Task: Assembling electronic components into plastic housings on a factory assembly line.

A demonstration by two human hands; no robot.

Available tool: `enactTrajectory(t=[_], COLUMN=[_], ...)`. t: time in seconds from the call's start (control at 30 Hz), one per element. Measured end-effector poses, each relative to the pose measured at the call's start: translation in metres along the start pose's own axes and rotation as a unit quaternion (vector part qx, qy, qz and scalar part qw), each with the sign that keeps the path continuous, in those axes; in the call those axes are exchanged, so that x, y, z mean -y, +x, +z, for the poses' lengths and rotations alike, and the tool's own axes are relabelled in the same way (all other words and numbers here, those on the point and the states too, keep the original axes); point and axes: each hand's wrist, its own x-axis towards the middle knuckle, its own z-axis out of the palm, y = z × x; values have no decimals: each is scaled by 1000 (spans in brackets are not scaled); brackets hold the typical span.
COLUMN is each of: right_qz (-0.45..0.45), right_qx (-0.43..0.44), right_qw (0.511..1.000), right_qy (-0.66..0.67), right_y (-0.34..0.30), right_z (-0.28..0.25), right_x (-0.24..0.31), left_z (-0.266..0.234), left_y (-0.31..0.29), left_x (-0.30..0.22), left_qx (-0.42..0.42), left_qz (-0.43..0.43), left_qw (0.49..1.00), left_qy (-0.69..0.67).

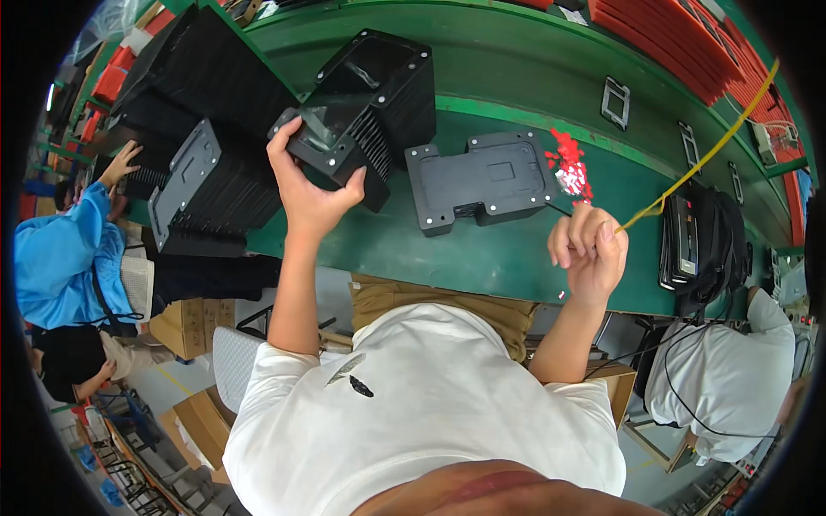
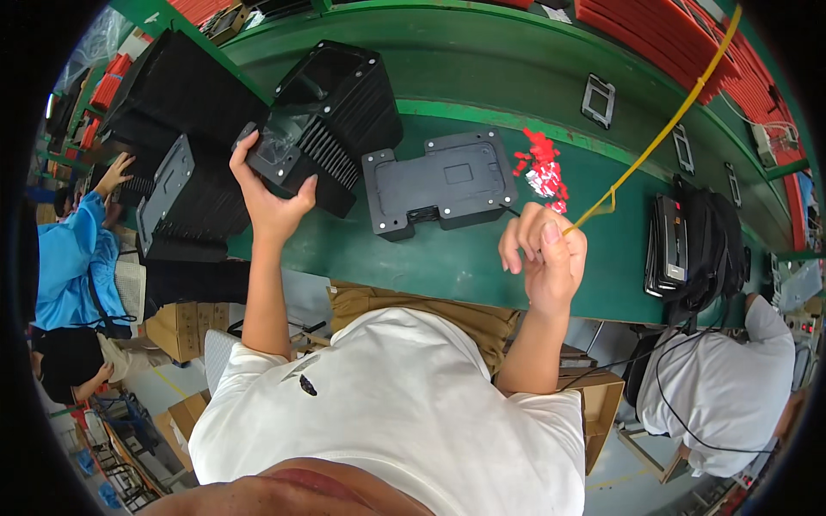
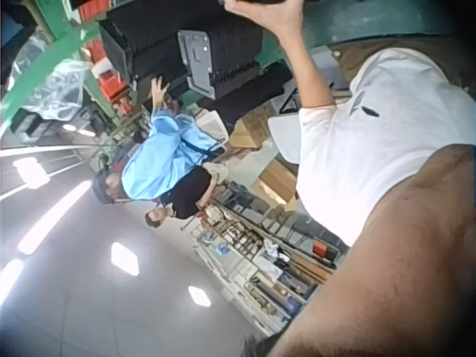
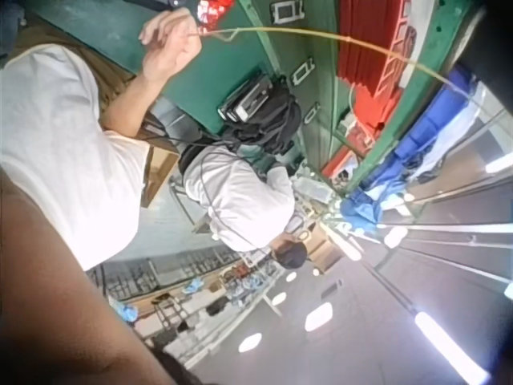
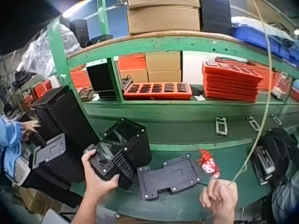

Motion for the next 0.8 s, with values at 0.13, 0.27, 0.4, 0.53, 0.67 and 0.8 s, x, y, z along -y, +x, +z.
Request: enactTrajectory(t=[0.13,0.27,0.4,0.53,0.67,0.8], right_qz=[4,58,178,214,90,120], right_qx=[-16,-101,-80,23,-61,-96], right_qw=[1000,991,957,885,768,669], right_qy=[-1,-71,-214,-412,-632,-727], right_y=[0,2,10,38,119,196], right_z=[3,-2,-29,-120,-212,-284], right_x=[8,22,33,1,-40,-101], left_z=[7,14,25,74,82,82], left_y=[12,-10,-59,-55,-61,-61], left_x=[-7,-20,-31,-22,-2,2], left_qx=[16,-132,86,233,258,260], left_qz=[-14,72,236,24,-32,1], left_qw=[999,987,968,968,952,954], left_qy=[-44,47,0,-92,-158,-149])
